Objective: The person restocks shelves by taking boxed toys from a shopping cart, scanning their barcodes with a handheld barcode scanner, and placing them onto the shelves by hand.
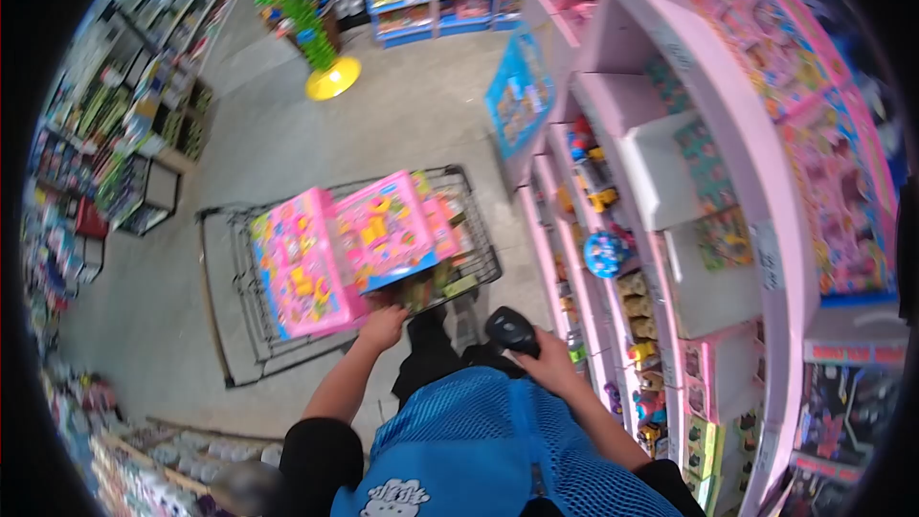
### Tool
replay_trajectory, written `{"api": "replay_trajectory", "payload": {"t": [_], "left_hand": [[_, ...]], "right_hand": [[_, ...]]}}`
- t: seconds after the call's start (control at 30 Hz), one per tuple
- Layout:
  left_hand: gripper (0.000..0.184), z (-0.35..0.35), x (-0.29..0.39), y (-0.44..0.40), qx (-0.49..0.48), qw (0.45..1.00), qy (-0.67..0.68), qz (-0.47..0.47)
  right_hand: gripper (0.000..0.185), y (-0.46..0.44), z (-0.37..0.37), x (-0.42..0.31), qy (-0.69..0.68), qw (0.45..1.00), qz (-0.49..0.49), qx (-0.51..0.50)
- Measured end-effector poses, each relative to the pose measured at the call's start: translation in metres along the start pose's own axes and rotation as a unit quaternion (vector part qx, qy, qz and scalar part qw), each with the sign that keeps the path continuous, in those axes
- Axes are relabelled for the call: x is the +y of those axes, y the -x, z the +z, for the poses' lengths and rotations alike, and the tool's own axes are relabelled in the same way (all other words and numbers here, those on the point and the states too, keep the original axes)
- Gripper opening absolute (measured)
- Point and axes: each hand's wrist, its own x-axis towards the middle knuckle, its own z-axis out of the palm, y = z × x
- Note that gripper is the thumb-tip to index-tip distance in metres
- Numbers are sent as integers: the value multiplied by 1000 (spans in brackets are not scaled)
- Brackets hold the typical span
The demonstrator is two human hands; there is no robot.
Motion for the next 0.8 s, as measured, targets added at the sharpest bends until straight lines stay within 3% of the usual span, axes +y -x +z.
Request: {"api": "replay_trajectory", "payload": {"t": [0.17,0.23,0.27,0.37,0.5,0.53,0.67,0.8], "left_hand": [[25,-22,2,-11,-31,999,16,-11],[25,-24,-3,-18,-30,999,28,-11],[24,-23,-6,-26,-30,999,36,-6],[24,-36,-11,-41,-45,998,51,-2],[24,-42,-19,-56,-27,997,71,0],[24,-45,-21,-62,-26,997,76,-1],[24,-54,-28,-83,-42,996,79,-5],[22,-62,-33,-88,-49,994,94,-13]], "right_hand": [[38,-17,8,-24,-34,998,29,42],[36,-23,14,-30,-67,992,-1,108],[33,-30,21,-37,-147,978,-14,151],[32,-49,26,-42,-120,974,58,186],[30,-78,29,-56,-193,962,161,103],[26,-83,29,-71,-138,973,166,81],[24,-106,57,-82,-85,993,23,76],[24,-118,70,-107,-149,987,45,34]]}}
